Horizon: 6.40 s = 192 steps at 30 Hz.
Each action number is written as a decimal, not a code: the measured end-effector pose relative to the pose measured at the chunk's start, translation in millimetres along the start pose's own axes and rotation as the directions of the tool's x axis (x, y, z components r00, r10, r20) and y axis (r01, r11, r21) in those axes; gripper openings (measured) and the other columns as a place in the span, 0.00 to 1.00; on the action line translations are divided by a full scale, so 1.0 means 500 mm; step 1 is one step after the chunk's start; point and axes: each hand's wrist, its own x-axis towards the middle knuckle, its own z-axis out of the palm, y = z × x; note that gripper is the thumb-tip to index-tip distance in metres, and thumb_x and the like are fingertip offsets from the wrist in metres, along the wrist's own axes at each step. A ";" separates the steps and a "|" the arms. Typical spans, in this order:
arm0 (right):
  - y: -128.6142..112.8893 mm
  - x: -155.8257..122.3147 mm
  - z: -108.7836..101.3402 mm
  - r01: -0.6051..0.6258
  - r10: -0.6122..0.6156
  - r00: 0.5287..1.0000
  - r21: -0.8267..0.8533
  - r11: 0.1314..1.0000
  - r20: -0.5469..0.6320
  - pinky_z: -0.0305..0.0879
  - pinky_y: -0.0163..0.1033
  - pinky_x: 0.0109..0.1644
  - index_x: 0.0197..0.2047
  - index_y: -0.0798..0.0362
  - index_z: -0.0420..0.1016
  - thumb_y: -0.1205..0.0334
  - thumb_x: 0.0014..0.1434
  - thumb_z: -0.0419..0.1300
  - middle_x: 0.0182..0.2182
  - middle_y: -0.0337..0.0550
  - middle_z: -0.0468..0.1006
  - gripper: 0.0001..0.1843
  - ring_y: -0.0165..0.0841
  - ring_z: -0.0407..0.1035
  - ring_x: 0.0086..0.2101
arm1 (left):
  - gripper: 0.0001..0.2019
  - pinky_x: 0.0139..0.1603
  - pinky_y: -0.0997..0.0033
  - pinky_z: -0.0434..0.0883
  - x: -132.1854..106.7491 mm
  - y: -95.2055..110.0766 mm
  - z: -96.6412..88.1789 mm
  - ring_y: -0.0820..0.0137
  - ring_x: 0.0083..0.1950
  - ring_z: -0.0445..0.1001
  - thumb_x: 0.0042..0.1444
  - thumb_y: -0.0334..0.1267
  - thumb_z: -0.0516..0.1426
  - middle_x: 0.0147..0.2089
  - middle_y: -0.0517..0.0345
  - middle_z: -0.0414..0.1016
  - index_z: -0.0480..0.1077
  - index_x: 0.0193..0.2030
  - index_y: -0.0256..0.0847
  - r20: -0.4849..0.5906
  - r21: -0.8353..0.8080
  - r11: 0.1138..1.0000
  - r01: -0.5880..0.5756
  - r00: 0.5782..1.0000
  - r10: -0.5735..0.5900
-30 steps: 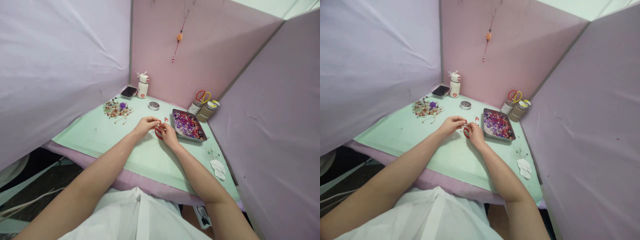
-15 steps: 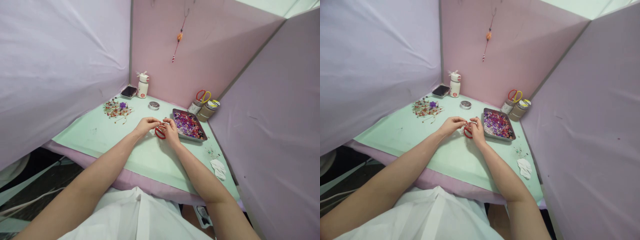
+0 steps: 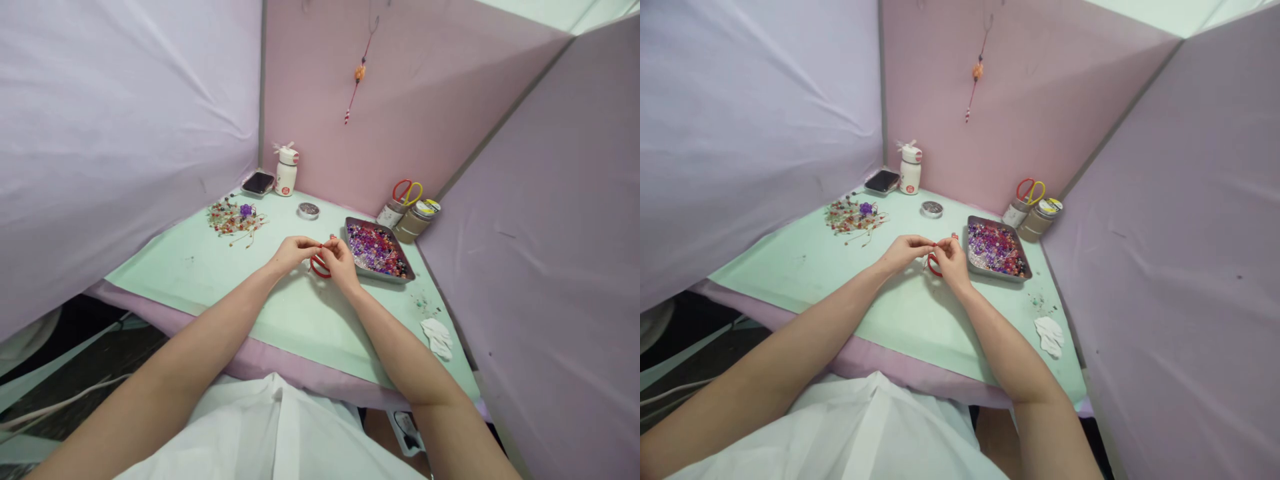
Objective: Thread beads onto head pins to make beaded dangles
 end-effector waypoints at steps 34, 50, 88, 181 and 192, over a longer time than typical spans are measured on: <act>-0.002 -0.015 -0.003 0.156 -0.140 0.985 -0.185 0.970 0.097 0.58 0.36 0.31 0.30 0.50 0.69 0.57 0.55 0.57 0.23 0.34 0.69 0.06 0.28 0.60 0.24 | 0.12 0.42 0.69 0.68 0.000 0.007 0.001 0.74 0.34 0.71 0.40 0.36 0.64 0.34 0.51 0.77 0.77 0.33 0.34 -0.056 -0.379 0.914 0.146 0.982 -0.180; 0.002 -0.010 -0.006 0.157 -0.171 0.983 -0.197 0.968 -0.059 0.63 0.35 0.35 0.42 0.48 0.68 0.62 0.53 0.57 0.37 0.40 0.67 0.12 0.29 0.64 0.33 | 0.11 0.35 0.73 0.64 -0.004 0.012 -0.004 0.76 0.31 0.69 0.40 0.38 0.66 0.29 0.58 0.73 0.74 0.31 0.36 0.111 -0.332 0.913 0.235 0.971 -0.210; 0.008 -0.006 -0.013 0.243 -0.311 0.933 -0.318 0.916 -0.183 0.63 0.42 0.49 0.38 0.50 0.63 0.56 0.62 0.49 0.42 0.44 0.65 0.07 0.33 0.63 0.45 | 0.10 0.41 0.68 0.67 0.016 -0.011 -0.013 0.68 0.34 0.72 0.47 0.40 0.58 0.32 0.53 0.77 0.75 0.32 0.36 -0.107 0.182 0.983 -0.002 0.994 0.022; -0.009 0.015 -0.045 0.366 -0.322 0.923 -0.746 0.556 0.213 0.47 0.40 0.46 0.34 0.51 0.71 0.59 0.65 0.48 0.33 0.41 0.75 0.13 0.34 0.66 0.38 | 0.06 0.30 0.73 0.57 0.001 -0.006 0.013 0.74 0.26 0.58 0.53 0.39 0.55 0.23 0.66 0.61 0.69 0.35 0.40 0.047 0.234 0.952 -0.199 0.980 0.193; -0.007 0.013 -0.043 0.327 -0.289 0.941 -0.710 0.624 0.179 0.48 0.40 0.46 0.33 0.51 0.70 0.60 0.65 0.49 0.32 0.40 0.76 0.12 0.34 0.67 0.38 | 0.09 0.29 0.72 0.58 0.002 0.001 0.004 0.75 0.25 0.57 0.47 0.41 0.60 0.20 0.64 0.63 0.74 0.28 0.38 -0.078 0.185 0.975 -0.125 0.987 0.141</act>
